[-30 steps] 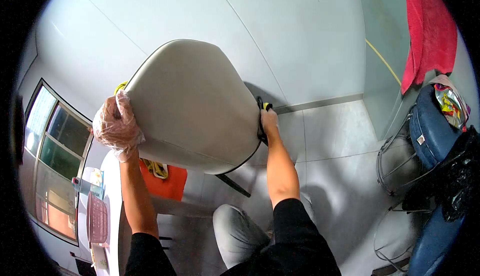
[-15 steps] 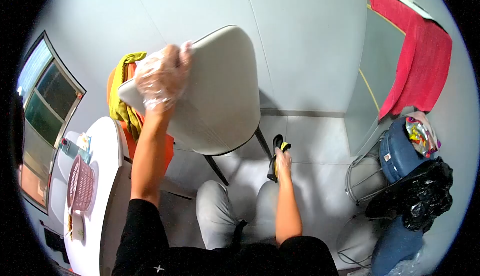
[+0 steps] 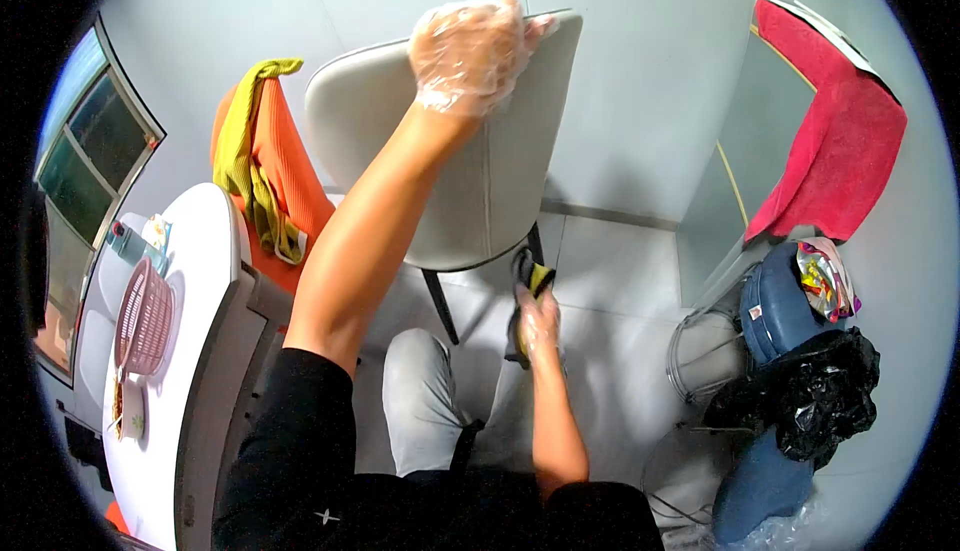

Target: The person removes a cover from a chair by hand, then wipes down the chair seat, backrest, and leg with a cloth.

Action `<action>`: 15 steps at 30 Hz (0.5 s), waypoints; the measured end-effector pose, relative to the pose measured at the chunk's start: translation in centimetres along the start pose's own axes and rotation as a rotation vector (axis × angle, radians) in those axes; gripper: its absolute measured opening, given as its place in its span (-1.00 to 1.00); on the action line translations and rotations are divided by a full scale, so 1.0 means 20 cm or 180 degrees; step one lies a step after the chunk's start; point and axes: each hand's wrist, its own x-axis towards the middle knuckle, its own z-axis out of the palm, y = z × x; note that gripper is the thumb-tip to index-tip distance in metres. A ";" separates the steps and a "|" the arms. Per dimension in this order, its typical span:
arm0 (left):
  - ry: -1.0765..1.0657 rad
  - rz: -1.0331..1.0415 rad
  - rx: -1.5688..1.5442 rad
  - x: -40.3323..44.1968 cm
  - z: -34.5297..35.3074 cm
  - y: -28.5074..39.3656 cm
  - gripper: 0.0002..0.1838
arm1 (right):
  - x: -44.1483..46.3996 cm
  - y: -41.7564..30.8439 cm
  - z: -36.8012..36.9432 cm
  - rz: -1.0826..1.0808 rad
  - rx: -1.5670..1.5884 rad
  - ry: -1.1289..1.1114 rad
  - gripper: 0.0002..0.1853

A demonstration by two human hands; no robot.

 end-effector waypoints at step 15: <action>-0.1399 -0.0308 -0.0190 -0.04 -0.27 0.09 -0.61 | -0.02 -0.16 0.28 -0.0455 -0.0598 -0.0596 -0.53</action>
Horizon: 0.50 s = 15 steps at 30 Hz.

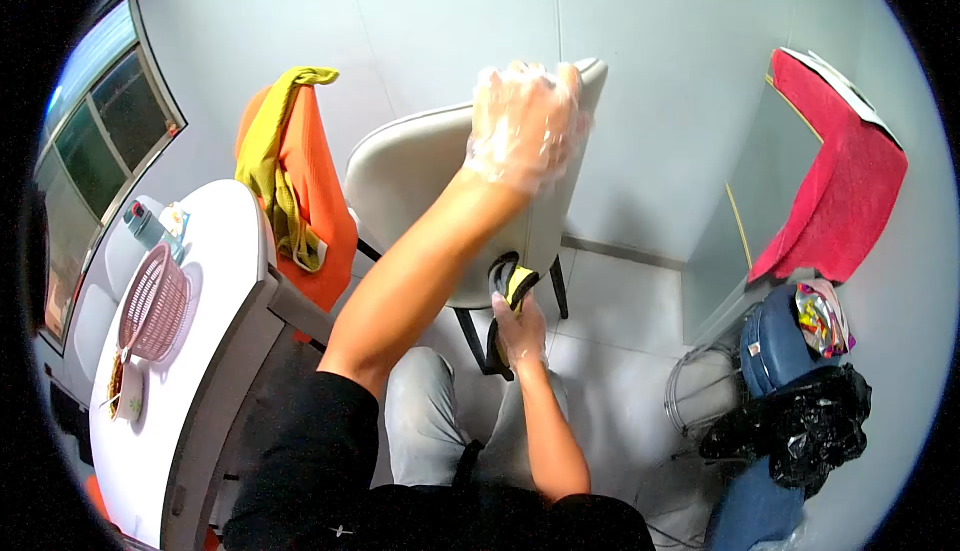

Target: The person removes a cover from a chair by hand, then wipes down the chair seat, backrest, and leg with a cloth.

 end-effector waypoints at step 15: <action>0.0163 -0.1890 -0.2942 -0.76 0.13 -0.85 -0.19 | 0.08 -0.05 0.05 -0.0803 -0.0284 0.0892 -0.42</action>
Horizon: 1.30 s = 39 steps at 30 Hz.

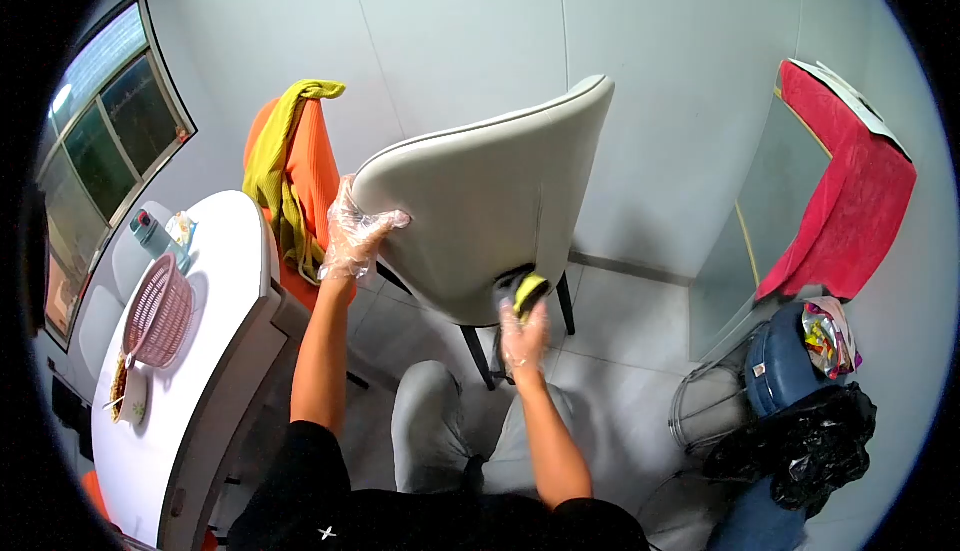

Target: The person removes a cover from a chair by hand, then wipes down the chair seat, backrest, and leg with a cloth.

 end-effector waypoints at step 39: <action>0.0145 0.0052 0.1217 -0.99 0.58 -0.91 -0.44 | 0.36 -0.62 -0.23 -0.3329 -0.3236 0.0381 -0.57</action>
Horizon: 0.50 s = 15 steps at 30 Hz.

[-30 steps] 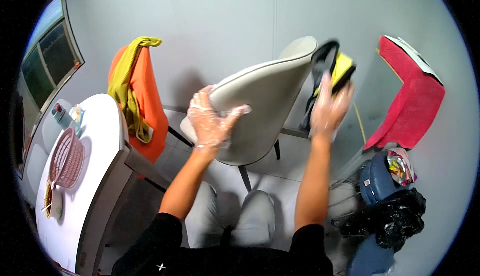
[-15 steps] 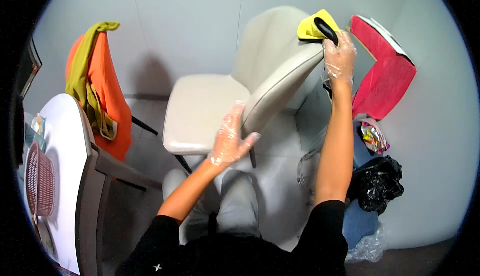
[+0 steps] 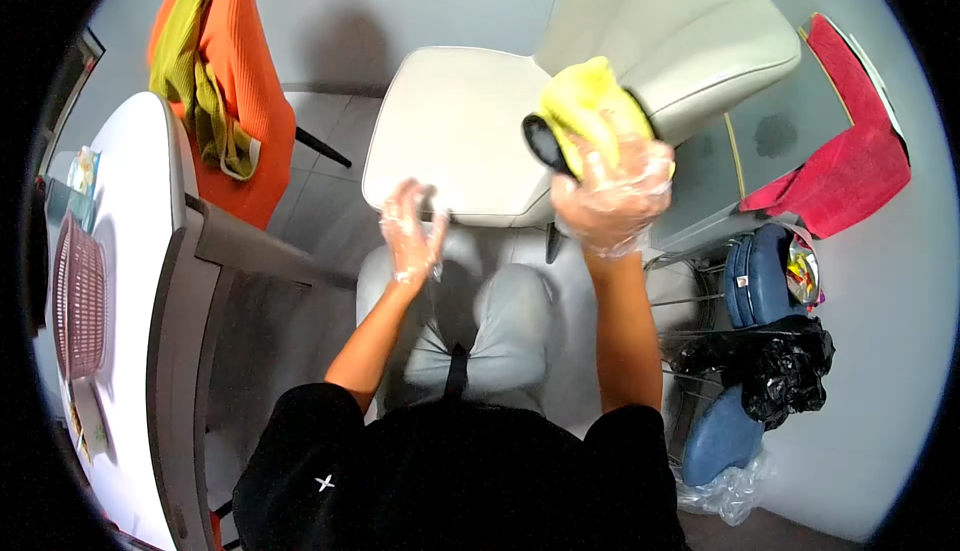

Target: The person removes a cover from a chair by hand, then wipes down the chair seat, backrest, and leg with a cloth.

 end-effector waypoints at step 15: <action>0.0367 -0.3372 -0.2360 0.01 0.28 -0.47 -0.29 | -0.67 0.27 0.42 -0.0609 0.0517 -0.0463 -0.74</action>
